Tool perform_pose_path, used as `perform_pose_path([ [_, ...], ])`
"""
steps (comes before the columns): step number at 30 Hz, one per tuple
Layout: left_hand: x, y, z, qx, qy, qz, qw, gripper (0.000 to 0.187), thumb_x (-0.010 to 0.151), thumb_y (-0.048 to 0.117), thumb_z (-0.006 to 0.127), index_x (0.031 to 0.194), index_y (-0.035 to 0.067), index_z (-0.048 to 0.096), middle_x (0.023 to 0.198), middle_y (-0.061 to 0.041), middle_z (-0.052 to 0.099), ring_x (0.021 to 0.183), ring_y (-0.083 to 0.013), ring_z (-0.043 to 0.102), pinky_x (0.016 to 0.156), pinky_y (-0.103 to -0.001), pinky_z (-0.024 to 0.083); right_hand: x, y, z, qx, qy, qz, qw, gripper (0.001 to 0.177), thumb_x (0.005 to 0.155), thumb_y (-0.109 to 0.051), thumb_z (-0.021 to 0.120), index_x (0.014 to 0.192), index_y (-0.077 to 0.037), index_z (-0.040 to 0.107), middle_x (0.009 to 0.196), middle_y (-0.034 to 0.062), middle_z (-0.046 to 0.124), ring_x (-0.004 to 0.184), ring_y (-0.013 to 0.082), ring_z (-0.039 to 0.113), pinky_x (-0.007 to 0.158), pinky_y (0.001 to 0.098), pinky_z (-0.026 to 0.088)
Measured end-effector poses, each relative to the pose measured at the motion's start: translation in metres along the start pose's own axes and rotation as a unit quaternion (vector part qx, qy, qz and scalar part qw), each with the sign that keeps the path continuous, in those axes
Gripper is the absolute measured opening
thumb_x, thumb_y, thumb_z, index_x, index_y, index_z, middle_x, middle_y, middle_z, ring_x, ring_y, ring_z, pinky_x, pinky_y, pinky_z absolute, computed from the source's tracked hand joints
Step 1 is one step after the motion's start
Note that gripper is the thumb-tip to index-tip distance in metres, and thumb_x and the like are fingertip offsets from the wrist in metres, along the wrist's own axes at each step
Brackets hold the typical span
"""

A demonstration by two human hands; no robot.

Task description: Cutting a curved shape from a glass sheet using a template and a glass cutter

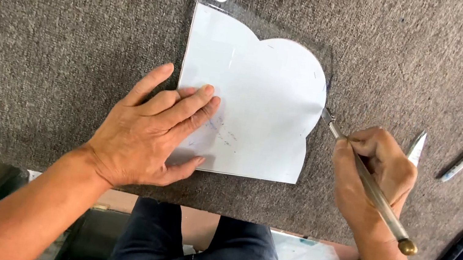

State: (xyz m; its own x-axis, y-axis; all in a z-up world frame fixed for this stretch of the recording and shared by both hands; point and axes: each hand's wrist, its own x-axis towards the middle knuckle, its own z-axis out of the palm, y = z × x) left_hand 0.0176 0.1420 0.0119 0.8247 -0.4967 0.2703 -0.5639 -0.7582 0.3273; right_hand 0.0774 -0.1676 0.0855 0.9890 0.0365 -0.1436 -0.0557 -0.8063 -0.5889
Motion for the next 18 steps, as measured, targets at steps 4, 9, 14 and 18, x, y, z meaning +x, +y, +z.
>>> perform_pose_path([
  [4,0.002,-0.003,0.001,0.003,-0.005,0.008,1.000,0.073,0.095,0.053,0.059,0.146,0.001,0.060,0.150,-0.013,0.058,0.120,-0.0238,0.062,0.122,-0.055,0.034,-0.004,-0.002,0.006,0.010,0.015,0.021,1.000,0.019,0.092,-0.001,0.066,0.077,-0.002,0.055,0.068,0.0056,0.059,0.053,0.0111,0.046,0.046,0.0272,0.032],
  [9,0.002,-0.001,0.000,0.028,-0.021,0.002,0.999,0.069,0.099,0.052,0.055,0.148,0.004,0.059,0.152,-0.010,0.056,0.120,-0.0238,0.060,0.122,-0.055,0.034,-0.005,0.006,0.011,0.024,0.039,-0.069,0.997,0.025,0.090,0.008,0.063,0.073,-0.003,0.047,0.071,0.0125,0.065,0.044,0.0132,0.049,0.035,0.0275,0.036],
  [14,0.004,0.001,0.001,0.014,-0.012,-0.003,1.000,0.065,0.098,0.049,0.058,0.146,0.005,0.061,0.150,-0.009,0.057,0.121,-0.0222,0.060,0.122,-0.055,0.035,-0.014,-0.015,0.013,0.048,0.076,0.010,0.996,0.029,0.087,0.004,0.063,0.070,-0.006,0.043,0.067,0.0047,0.055,0.050,0.0098,0.039,0.044,0.0262,0.030],
  [18,0.004,-0.001,0.000,-0.001,-0.017,-0.010,1.000,0.063,0.099,0.046,0.058,0.146,0.004,0.060,0.150,-0.011,0.057,0.115,-0.0241,0.061,0.122,-0.056,0.035,-0.019,-0.016,0.019,0.029,0.091,0.037,0.995,0.029,0.086,0.001,0.064,0.071,-0.007,0.041,0.068,0.0024,0.052,0.055,0.0105,0.037,0.051,0.0276,0.032],
])
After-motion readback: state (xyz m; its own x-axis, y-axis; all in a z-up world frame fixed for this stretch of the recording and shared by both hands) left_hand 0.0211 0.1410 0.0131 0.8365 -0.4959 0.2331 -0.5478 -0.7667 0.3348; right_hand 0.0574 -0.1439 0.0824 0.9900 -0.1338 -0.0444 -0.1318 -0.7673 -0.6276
